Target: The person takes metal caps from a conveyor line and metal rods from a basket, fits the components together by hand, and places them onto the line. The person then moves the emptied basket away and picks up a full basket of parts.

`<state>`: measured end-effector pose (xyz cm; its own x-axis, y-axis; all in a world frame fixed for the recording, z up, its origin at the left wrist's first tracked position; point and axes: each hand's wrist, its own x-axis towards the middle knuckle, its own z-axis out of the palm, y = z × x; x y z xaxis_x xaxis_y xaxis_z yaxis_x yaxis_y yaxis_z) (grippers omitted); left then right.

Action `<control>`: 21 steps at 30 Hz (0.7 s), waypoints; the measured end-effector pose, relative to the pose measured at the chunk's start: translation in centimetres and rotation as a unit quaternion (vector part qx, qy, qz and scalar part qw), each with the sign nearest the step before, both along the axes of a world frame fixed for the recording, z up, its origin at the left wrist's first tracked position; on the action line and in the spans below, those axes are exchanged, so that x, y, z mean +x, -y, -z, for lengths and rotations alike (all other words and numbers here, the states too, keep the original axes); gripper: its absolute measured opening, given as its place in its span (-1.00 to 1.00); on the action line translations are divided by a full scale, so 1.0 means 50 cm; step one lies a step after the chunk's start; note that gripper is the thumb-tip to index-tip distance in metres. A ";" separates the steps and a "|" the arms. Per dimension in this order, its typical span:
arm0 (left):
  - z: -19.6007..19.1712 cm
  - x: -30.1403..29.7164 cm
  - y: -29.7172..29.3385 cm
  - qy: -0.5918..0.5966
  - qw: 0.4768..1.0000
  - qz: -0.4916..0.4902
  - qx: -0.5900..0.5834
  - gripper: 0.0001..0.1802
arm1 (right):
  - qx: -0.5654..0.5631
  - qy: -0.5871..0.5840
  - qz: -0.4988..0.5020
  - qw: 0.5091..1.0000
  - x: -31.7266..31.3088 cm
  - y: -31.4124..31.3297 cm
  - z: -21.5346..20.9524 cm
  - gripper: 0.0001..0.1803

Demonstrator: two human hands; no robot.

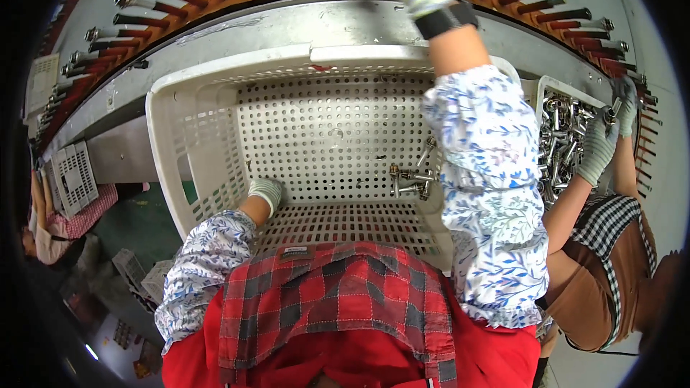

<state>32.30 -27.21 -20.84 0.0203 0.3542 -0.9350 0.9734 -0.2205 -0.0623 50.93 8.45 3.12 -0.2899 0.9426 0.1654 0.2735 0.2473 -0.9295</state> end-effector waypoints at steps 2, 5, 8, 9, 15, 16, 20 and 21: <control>0.007 0.011 0.011 0.025 0.999 0.043 -0.006 -0.72 | 0.274 0.081 0.027 0.958 0.004 -0.037 0.049 -0.81; -0.020 0.003 0.020 0.061 0.988 0.104 -0.101 -0.65 | 0.111 0.336 -0.031 0.935 -0.096 -0.056 0.124 -0.66; -0.050 0.035 -0.053 0.168 0.967 0.159 -0.108 -0.66 | 0.116 0.227 0.002 0.967 -0.044 -0.016 0.068 -0.69; -0.084 0.052 -0.064 0.170 0.967 0.156 -0.108 -0.66 | 0.100 0.225 -0.022 0.969 -0.037 0.021 0.046 -0.71; -0.264 0.063 -0.145 0.503 0.778 -0.366 0.087 -0.79 | 0.322 0.286 -0.306 0.849 0.138 0.276 0.075 -0.74; -0.287 0.070 -0.162 0.506 0.776 -0.369 0.076 -0.79 | 0.298 0.303 -0.342 0.838 0.171 0.306 0.109 -0.75; -0.380 0.070 -0.276 0.514 0.645 -0.565 -0.017 -0.63 | 0.008 0.745 -0.284 0.603 0.306 0.395 0.294 -0.32; -0.390 0.063 -0.297 0.514 0.641 -0.569 -0.034 -0.58 | -0.026 0.749 -0.313 0.583 0.294 0.395 0.291 -0.24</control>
<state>35.46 -12.36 -1.35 0.4016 0.6457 -0.6494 0.0264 0.7007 0.7130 65.64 -11.29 -11.44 -0.3628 0.5667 -0.7397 0.6595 0.7170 0.2259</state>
